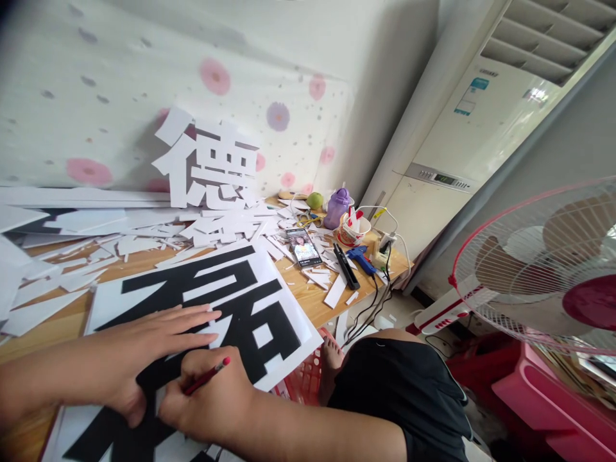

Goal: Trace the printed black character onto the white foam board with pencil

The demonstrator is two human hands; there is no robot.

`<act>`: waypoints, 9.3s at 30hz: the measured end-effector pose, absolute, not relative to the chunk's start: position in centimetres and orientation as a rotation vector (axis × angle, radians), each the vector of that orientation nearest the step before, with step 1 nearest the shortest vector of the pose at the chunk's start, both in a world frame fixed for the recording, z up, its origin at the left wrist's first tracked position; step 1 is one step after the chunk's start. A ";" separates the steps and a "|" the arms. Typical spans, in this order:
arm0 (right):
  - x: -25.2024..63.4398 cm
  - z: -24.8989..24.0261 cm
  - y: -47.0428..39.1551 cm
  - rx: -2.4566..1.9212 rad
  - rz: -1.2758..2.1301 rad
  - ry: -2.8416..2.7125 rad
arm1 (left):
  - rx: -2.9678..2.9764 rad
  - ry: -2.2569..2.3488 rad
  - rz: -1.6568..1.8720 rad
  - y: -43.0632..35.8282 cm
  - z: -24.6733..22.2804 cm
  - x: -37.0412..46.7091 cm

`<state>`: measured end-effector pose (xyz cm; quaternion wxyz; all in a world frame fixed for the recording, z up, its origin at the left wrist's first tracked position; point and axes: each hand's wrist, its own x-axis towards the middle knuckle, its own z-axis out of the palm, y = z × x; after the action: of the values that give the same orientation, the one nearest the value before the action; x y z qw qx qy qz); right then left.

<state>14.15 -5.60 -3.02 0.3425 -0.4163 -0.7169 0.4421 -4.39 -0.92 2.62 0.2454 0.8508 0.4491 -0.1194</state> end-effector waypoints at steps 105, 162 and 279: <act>17.6 -2.3 -5.3 -1.012 1.087 -1.805 | 2.412 0.917 -0.268 -0.6 1.2 -5.3; 17.5 -2.2 -5.4 -1.062 1.104 -1.756 | 2.415 0.953 -0.355 -0.7 1.4 -5.0; 36.5 0.0 14.7 -1.385 0.324 -2.370 | 2.410 1.148 0.421 1.2 -1.5 -6.7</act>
<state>36.51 14.73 0.01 0.1875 -0.4922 -0.8422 0.1153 -6.72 1.23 -1.47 0.2180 0.8703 0.4147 0.1520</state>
